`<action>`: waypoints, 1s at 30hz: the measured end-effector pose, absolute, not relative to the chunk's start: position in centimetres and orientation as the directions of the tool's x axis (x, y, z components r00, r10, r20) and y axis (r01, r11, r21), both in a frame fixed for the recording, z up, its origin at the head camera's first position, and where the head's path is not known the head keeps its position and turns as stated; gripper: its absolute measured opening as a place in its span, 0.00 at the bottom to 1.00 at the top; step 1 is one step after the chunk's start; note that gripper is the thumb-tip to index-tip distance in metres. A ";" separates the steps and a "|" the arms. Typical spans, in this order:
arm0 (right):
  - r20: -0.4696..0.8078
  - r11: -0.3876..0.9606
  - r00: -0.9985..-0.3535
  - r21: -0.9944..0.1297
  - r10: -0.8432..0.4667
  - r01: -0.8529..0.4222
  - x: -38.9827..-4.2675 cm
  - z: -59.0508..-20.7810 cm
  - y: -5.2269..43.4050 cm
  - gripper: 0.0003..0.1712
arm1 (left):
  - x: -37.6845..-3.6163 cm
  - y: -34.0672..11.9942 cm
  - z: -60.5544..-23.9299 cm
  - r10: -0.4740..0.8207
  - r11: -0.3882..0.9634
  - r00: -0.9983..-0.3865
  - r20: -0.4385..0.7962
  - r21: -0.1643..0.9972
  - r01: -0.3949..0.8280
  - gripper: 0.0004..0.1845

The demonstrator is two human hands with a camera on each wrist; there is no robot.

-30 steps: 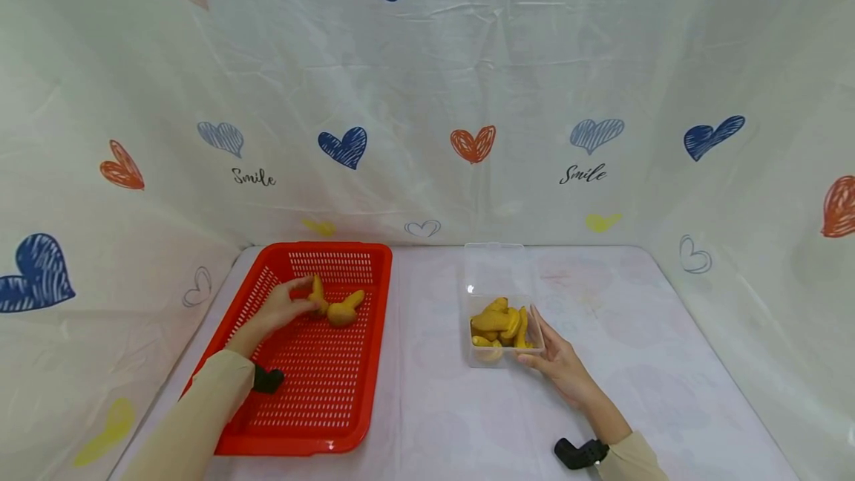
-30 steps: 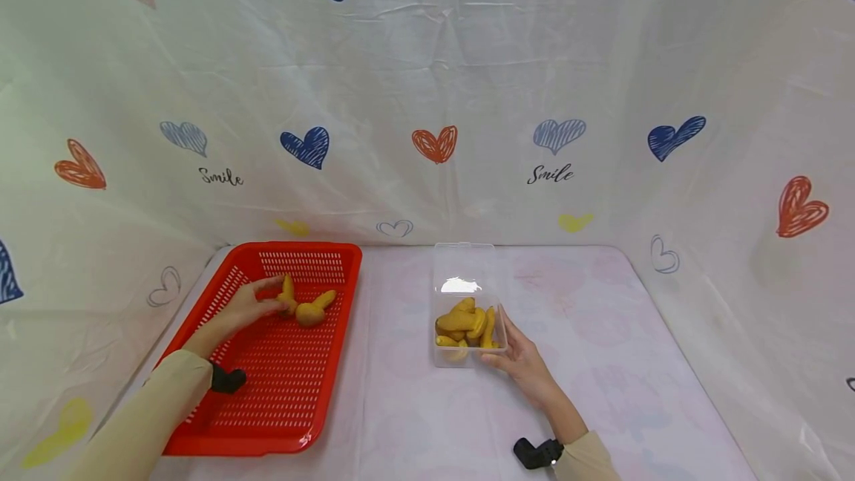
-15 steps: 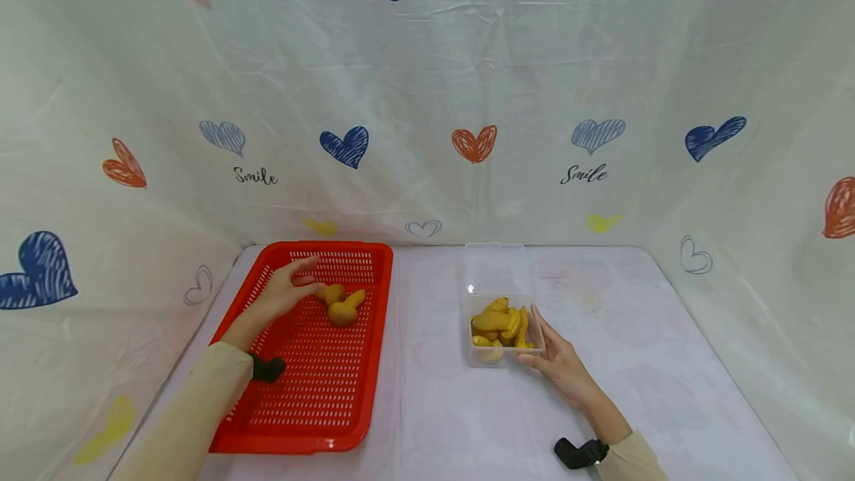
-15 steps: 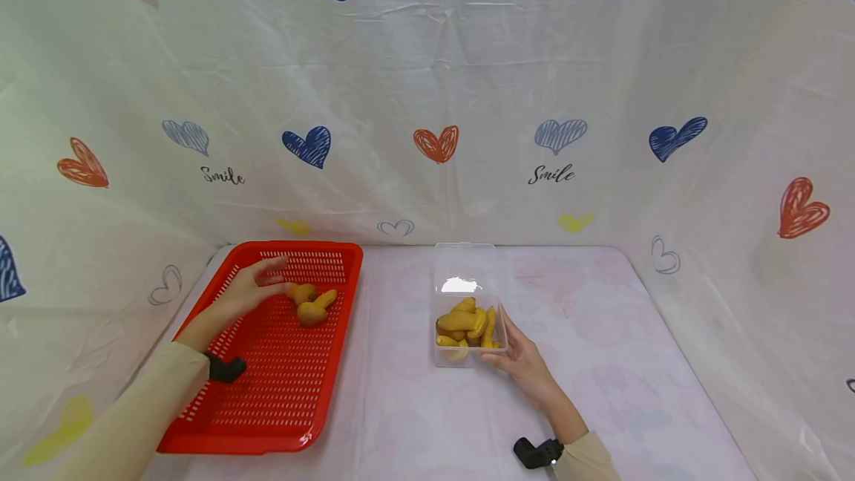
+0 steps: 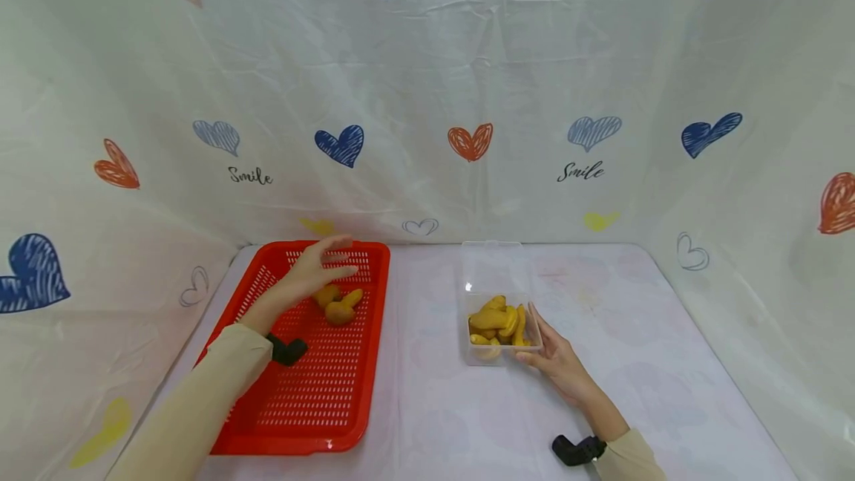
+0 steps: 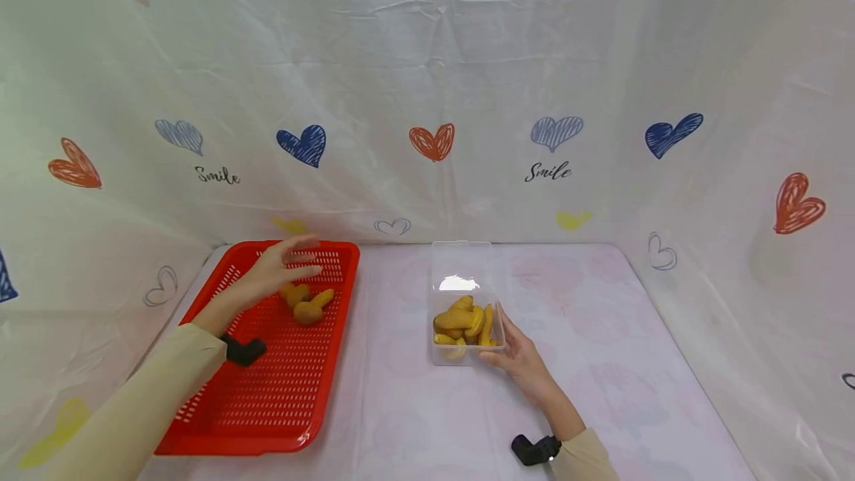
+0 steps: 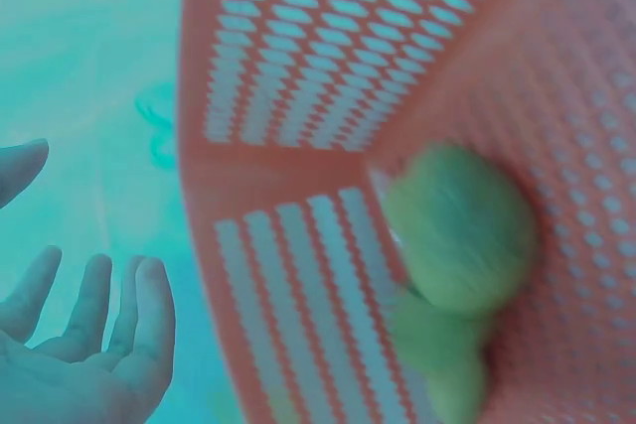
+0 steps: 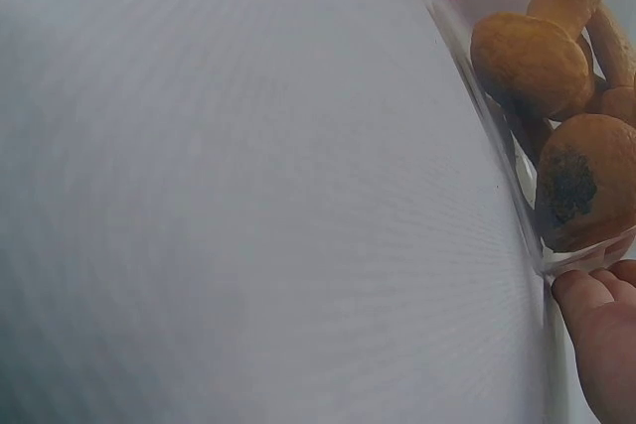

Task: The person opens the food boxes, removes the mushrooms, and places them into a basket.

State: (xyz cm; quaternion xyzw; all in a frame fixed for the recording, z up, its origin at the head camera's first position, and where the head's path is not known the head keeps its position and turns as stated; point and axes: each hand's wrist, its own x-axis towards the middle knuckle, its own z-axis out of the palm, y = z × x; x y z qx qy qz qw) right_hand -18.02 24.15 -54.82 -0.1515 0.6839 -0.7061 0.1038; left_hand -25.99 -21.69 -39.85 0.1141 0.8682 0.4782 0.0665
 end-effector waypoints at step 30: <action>0.095 -0.066 -0.928 -0.995 -0.361 -0.076 -18.2 -55.1 24.1 0.55 | -27.2 -8.5 -38.6 0.602 0.391 -0.798 0.032 0.859 0.330 0.33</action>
